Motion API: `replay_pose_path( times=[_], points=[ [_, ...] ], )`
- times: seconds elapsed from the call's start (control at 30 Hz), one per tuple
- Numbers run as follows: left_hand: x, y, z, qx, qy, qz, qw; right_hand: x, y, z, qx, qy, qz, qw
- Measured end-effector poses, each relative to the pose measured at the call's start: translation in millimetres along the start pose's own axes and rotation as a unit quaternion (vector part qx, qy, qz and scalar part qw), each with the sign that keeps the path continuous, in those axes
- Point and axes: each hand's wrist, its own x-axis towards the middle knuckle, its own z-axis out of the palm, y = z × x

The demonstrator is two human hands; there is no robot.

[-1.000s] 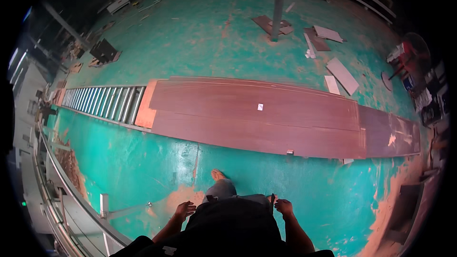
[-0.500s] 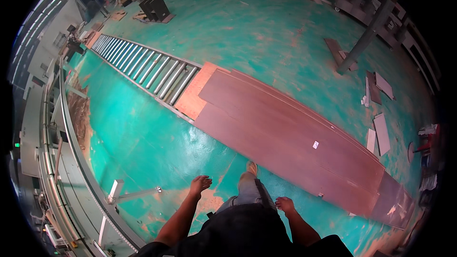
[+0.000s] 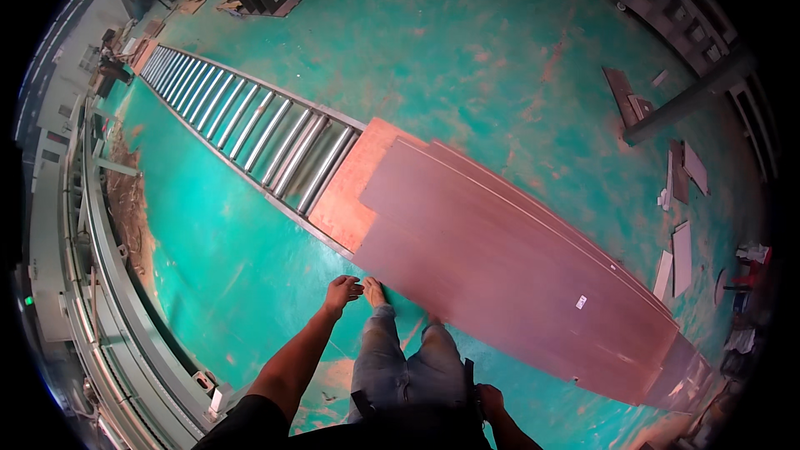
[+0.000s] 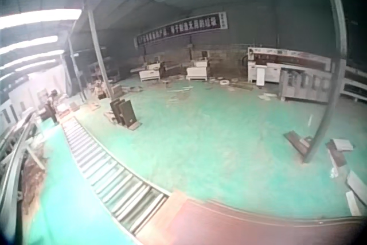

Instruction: The person processes wooden panels using an edge-banding machine, picking up various panels from a stack, feeding them into the machine, and then placing the finished pieces on a conveyor belt.

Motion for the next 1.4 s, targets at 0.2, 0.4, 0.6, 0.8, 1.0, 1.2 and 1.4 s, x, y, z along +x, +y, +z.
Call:
replay_pose_path(
  times=[0.2, 0.4, 0.6, 0.8, 1.0, 1.2, 1.4],
  points=[
    [266.2, 56.6, 2.7, 0.186, -0.005, 0.081, 0.979, 8.1, -20.3, 85.3, 0.139, -0.011, 0.312, 0.94],
    [460.4, 110.7, 27.3, 0.384, 0.079, 0.223, 0.892, 22.3, -73.6, 162.2, 0.179, -0.03, 0.349, 0.919],
    [524.9, 99.5, 40.9, 0.445, 0.032, 0.205, 0.871, -41.8, -97.0, 246.6, 0.188, -0.008, 0.295, 0.937],
    [455.6, 116.8, 24.6, 0.352, -0.089, 0.027, 0.931, -15.3, -137.8, 230.1, 0.029, 0.037, 0.204, 0.978],
    [305.7, 116.2, -47.9, 0.277, -0.124, -0.004, 0.953, 81.4, -156.5, 114.5, 0.218, 0.344, 0.246, 0.88],
    [125.1, 125.3, -98.1, 0.252, -0.062, 0.039, 0.965, 130.2, -164.7, -105.2, -0.048, 0.547, 0.025, 0.835],
    [-69.5, 128.6, -104.0, 0.234, 0.148, 0.199, 0.94, 136.4, -82.9, -249.5, -0.129, 0.558, -0.086, 0.815]
  ],
)
